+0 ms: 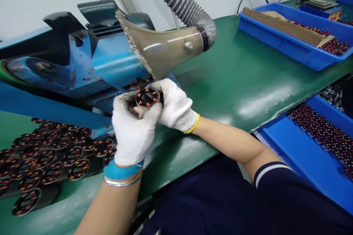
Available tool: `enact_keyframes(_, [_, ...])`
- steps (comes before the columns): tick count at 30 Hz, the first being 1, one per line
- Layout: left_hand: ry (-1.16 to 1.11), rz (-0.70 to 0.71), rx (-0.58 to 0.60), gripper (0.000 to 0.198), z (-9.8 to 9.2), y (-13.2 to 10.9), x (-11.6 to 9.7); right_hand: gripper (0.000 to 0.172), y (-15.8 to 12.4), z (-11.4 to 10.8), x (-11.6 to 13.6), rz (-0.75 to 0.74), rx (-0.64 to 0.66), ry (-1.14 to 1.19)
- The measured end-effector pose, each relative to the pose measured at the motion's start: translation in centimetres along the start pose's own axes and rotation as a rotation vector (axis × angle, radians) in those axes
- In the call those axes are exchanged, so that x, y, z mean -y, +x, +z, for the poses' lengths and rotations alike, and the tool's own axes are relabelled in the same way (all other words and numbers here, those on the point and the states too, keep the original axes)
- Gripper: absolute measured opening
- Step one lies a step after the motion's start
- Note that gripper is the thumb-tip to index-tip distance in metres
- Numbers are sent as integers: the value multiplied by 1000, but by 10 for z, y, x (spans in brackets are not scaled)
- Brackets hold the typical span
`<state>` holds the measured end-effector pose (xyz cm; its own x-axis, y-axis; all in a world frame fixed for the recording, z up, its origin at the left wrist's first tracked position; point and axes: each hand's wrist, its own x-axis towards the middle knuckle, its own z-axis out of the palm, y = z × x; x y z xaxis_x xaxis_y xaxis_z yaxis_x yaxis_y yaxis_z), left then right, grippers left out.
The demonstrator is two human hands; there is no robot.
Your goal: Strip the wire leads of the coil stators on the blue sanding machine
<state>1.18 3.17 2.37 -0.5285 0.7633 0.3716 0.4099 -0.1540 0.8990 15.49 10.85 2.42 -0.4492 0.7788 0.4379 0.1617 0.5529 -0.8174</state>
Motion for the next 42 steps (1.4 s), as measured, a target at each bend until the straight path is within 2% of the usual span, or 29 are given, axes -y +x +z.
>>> enact_keyframes(5, [-291,-122,414,114,-45,-13,25,72,-18,3,-14,-198,35,124])
enact_keyframes(7, [-355,-174,451,114,-58,-13,29,77,-13,8,-22,-250,75,149])
enact_keyframes(10, [-274,-175,305,103,-59,-12,28,72,-1,7,-29,-239,172,194])
enact_keyframes(13, [-169,-125,167,89,-49,-14,18,50,2,-10,-18,-126,227,268])
enact_keyframes(15, [-126,-107,125,79,-41,-18,10,35,-2,-23,-2,-35,200,340])
enact_keyframes(17, [-100,-98,111,72,-36,-23,3,14,-8,-29,12,51,108,431])
enact_keyframes(21, [-86,-48,83,66,-29,-33,-5,36,-8,-22,16,263,15,643])
enact_keyframes(25, [-60,1,37,62,-26,-35,-3,48,2,-16,3,441,-269,807])
enact_keyframes(26, [-39,7,26,61,-26,-34,0,49,3,-17,3,462,-299,801])
enact_keyframes(28, [-18,24,-9,62,-25,-30,4,48,2,-22,9,466,-206,720])
enact_keyframes(30, [-25,45,-37,67,-23,-24,8,49,-5,-26,20,419,-9,581])
enact_keyframes(32, [-29,52,-51,73,-19,-17,10,64,-11,-28,30,344,121,412])
enact_keyframes(34, [-12,35,-57,79,-13,-9,10,77,-14,-26,33,289,115,265])
enact_keyframes(35, [-4,28,-65,80,-10,-5,10,78,-13,-24,32,272,93,219])
enact_keyframes(39, [-38,48,-101,68,1,9,6,57,-4,-12,22,195,34,190])
enact_keyframes(42, [-42,50,-118,57,5,13,3,43,3,-12,22,141,60,194])
